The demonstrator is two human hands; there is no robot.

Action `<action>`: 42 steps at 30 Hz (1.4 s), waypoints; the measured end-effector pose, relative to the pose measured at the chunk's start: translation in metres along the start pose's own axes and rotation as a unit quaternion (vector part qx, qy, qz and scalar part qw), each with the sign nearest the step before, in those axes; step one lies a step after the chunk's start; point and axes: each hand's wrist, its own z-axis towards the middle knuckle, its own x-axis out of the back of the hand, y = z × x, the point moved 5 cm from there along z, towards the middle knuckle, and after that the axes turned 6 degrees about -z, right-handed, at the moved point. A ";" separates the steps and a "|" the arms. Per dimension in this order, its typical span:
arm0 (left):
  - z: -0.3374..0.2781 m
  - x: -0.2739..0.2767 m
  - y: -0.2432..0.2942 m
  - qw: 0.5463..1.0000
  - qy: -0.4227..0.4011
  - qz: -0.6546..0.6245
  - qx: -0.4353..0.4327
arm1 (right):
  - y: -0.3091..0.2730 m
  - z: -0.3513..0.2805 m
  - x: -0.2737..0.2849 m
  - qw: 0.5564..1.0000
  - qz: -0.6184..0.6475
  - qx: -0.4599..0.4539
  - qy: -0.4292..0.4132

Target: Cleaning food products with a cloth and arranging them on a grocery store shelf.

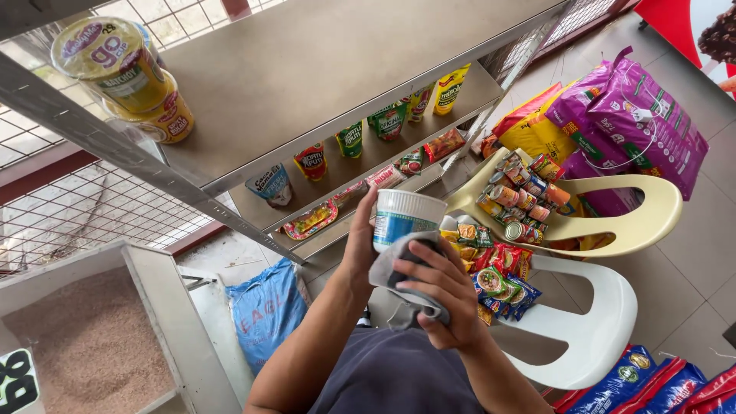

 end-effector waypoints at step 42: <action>0.069 0.022 -0.093 0.976 0.133 0.057 -0.161 | 0.188 -0.210 0.053 0.877 0.298 -0.352 0.136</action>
